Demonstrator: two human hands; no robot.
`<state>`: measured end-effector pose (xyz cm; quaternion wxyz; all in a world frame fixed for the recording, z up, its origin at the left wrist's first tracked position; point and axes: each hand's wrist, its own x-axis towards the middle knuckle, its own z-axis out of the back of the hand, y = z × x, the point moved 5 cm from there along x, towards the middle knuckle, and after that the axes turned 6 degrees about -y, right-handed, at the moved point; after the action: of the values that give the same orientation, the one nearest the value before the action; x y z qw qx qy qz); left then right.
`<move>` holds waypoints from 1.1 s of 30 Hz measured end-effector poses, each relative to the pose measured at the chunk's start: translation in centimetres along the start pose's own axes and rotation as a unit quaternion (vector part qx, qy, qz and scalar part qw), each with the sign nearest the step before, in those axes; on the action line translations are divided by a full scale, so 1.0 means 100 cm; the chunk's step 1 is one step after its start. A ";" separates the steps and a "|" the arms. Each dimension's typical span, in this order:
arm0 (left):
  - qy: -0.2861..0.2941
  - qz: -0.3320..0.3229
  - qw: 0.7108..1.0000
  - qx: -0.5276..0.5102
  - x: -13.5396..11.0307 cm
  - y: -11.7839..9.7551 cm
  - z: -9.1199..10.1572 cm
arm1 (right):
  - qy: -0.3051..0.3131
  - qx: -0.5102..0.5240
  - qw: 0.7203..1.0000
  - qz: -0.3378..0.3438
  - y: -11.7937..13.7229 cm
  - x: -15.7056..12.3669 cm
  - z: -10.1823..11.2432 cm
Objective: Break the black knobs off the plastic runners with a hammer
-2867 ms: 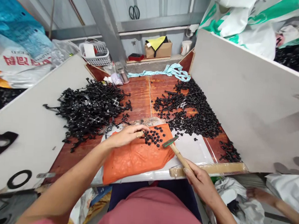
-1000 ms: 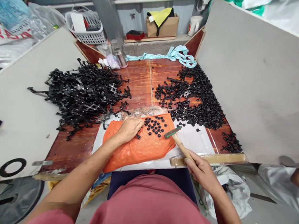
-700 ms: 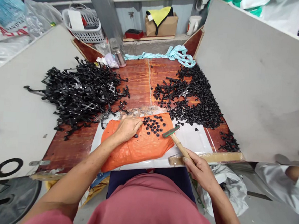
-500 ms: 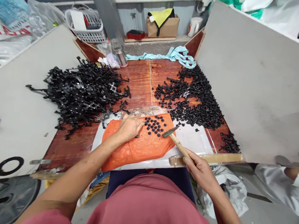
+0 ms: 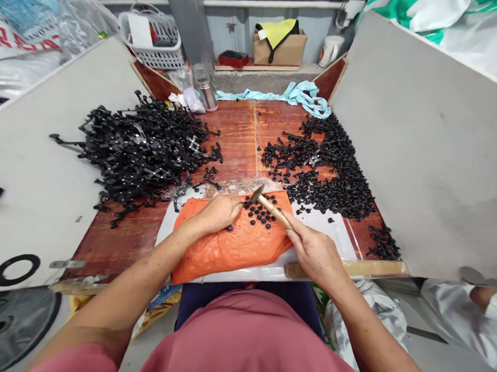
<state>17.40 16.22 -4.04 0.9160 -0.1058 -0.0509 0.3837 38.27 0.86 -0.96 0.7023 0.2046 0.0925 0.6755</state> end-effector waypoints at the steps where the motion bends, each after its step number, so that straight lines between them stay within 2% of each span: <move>1: 0.000 -0.003 1.000 0.000 0.000 -0.001 0.000 | -0.005 -0.003 1.000 0.008 0.003 0.001 0.002; 7: -0.021 -0.003 1.000 -0.010 -0.003 -0.003 0.000 | -0.041 0.030 0.998 0.036 0.013 -0.003 0.009; 15: -0.048 0.001 0.998 -0.028 -0.004 0.005 0.007 | -0.045 0.069 0.997 0.000 0.007 -0.008 0.006; 21: -0.023 -0.004 1.000 -0.013 -0.007 -0.003 0.006 | -0.047 0.066 0.997 -0.017 -0.001 -0.015 0.002; 28: -0.022 0.004 0.999 0.032 -0.006 -0.006 0.005 | -0.030 0.031 0.999 -0.007 -0.004 -0.018 -0.002; 33: -0.006 0.010 1.000 0.020 -0.002 -0.004 0.007 | -0.017 0.016 1.000 0.008 0.000 -0.016 -0.004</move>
<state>17.45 15.94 -3.32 0.9137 -0.0862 -0.0475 0.3943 38.01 -0.61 -1.54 0.6953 0.2280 0.0897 0.6757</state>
